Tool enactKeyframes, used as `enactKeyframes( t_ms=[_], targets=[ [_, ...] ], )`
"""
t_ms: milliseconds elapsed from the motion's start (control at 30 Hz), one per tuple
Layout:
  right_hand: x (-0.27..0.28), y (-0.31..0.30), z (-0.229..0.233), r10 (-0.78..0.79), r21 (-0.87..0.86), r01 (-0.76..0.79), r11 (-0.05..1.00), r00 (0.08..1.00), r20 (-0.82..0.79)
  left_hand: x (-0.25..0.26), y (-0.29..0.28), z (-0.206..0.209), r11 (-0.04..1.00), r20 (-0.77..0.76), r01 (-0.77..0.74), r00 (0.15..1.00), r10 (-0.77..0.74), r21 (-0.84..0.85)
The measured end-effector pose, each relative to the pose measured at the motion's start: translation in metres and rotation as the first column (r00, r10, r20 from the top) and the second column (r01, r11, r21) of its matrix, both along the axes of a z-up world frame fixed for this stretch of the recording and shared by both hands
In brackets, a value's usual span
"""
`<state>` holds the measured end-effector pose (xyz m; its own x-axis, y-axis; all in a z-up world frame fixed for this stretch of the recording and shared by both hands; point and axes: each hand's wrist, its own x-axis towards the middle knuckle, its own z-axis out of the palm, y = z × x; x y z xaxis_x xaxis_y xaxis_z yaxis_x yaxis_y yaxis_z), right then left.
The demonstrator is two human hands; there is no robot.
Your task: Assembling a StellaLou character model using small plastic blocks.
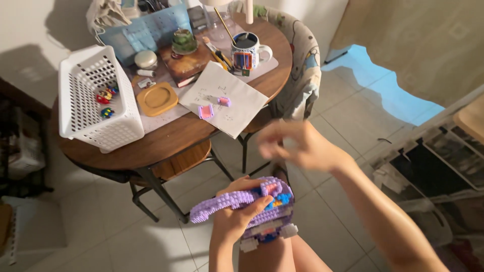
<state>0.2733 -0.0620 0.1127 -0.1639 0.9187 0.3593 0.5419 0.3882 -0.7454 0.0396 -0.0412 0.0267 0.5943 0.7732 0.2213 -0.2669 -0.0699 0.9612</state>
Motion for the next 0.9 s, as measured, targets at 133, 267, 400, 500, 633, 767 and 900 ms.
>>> enactKeyframes(
  t_ms=[133,267,400,500,633,767,900],
  targets=[
    [0.012,0.122,-0.070,-0.355,0.008,0.356,0.934,0.930,0.091,-0.001,0.001,0.016,0.989,-0.035,-0.011,0.999,0.016,0.146],
    [-0.002,0.187,-0.093,-0.411,0.163,0.393,0.905,0.906,0.097,-0.004,0.007,0.007,0.996,-0.081,-0.009,0.997,0.016,0.084],
    [-0.008,0.220,-0.123,-0.445,0.257,0.380,0.889,0.849,0.285,-0.008,0.015,-0.004,0.961,-0.074,-0.086,0.991,0.108,0.261],
    [0.001,0.224,-0.133,-0.425,0.279,0.359,0.891,0.875,0.230,-0.008,0.017,-0.005,0.951,-0.062,-0.105,0.990,0.129,0.291],
    [0.005,0.187,-0.096,-0.357,0.205,0.338,0.919,0.932,0.063,-0.009,0.016,-0.001,0.960,-0.077,-0.085,0.991,0.109,0.265],
    [0.006,0.134,-0.045,-0.325,-0.176,0.299,0.938,0.934,-0.146,-0.006,0.013,0.006,0.954,-0.054,-0.075,0.994,0.095,0.292],
    [0.011,0.080,-0.005,-0.192,-0.376,0.043,0.926,0.910,-0.368,-0.005,0.011,0.007,0.959,-0.087,-0.066,0.992,0.093,0.274]
  ],
)
